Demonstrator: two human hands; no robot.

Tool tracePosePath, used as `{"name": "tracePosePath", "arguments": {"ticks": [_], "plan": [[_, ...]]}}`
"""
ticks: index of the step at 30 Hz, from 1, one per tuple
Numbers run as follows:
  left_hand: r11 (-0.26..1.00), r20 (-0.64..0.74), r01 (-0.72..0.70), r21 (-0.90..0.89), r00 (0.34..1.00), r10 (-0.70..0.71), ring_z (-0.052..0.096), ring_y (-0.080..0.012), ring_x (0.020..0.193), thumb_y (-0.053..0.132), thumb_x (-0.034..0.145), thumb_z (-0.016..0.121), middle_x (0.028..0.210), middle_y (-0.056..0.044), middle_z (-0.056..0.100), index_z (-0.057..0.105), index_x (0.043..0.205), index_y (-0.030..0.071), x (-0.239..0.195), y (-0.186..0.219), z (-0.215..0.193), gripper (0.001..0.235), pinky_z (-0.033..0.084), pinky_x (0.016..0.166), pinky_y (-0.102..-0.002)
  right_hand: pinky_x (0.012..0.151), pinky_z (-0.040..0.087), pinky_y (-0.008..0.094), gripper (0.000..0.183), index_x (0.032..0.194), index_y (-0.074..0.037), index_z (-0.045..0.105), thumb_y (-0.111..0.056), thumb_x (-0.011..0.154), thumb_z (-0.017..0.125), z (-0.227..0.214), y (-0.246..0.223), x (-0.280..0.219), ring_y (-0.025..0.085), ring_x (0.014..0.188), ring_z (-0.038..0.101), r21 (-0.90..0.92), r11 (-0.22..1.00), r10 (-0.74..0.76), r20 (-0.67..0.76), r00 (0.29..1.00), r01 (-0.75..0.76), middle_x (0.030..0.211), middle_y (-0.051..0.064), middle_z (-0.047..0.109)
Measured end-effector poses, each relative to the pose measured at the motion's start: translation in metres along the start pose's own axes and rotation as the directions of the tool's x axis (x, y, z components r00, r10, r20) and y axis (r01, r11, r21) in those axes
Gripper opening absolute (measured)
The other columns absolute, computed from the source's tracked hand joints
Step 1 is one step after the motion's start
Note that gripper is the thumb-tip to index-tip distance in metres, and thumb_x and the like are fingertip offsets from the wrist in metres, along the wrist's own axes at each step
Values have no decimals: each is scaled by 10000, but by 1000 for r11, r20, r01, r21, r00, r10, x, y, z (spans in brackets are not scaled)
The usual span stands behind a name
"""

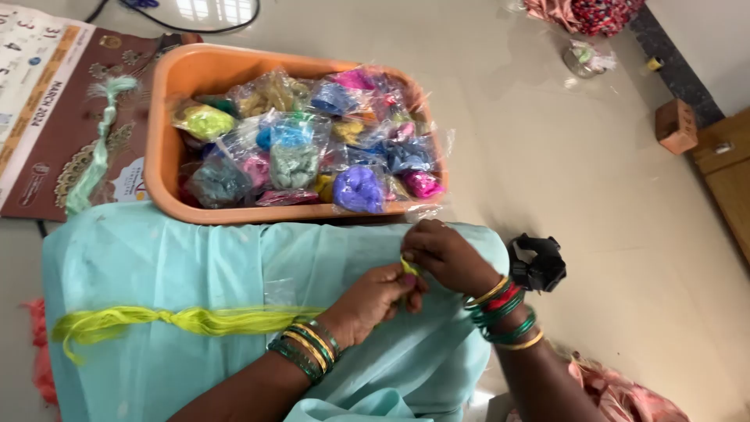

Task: The person manually packages small bundles of colorful yarn into plastic bags and ties them.

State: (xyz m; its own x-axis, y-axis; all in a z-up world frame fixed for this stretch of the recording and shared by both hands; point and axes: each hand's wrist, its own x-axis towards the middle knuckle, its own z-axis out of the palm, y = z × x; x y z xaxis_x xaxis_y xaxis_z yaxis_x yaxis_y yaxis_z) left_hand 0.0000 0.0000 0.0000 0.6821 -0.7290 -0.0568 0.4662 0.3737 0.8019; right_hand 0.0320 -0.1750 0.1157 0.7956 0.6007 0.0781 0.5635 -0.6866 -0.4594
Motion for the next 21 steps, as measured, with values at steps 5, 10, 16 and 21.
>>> {"name": "tracePosePath", "arguments": {"ticks": [5,10,16,21], "plan": [[936,-148,149,-319,968,-205,567,-62,704,286,1051,563,786,34,625,672,1021,128,-5,9,-11,195,339,530,-217,961,478,428,356,1211,-2,665,17,856,679,30,-47,-17,412,1205,558,-95,994,3,-513,858,-60,1312,285,570],[928,-46,137,-347,986,-162,549,-48,636,292,1051,574,763,41,627,650,1004,132,-7,18,-7,184,310,483,-209,869,503,303,302,1272,12,687,-82,992,624,44,-49,-62,139,956,640,771,555,720,-257,644,-313,1080,77,727],[931,92,179,-318,983,-157,550,-44,614,278,1054,600,774,16,645,660,1018,106,-14,17,-16,185,311,480,-201,899,539,331,287,1171,53,649,-25,898,688,46,-54,-58,181,915,683,951,191,587,87,805,-242,982,85,699],[933,180,200,-300,972,-151,592,-59,673,260,1049,604,796,-1,665,679,1036,75,-16,24,-18,200,326,499,-207,889,542,350,246,1112,54,642,22,876,702,44,-61,-60,204,908,686,970,161,561,63,825,-184,952,69,672]]}}
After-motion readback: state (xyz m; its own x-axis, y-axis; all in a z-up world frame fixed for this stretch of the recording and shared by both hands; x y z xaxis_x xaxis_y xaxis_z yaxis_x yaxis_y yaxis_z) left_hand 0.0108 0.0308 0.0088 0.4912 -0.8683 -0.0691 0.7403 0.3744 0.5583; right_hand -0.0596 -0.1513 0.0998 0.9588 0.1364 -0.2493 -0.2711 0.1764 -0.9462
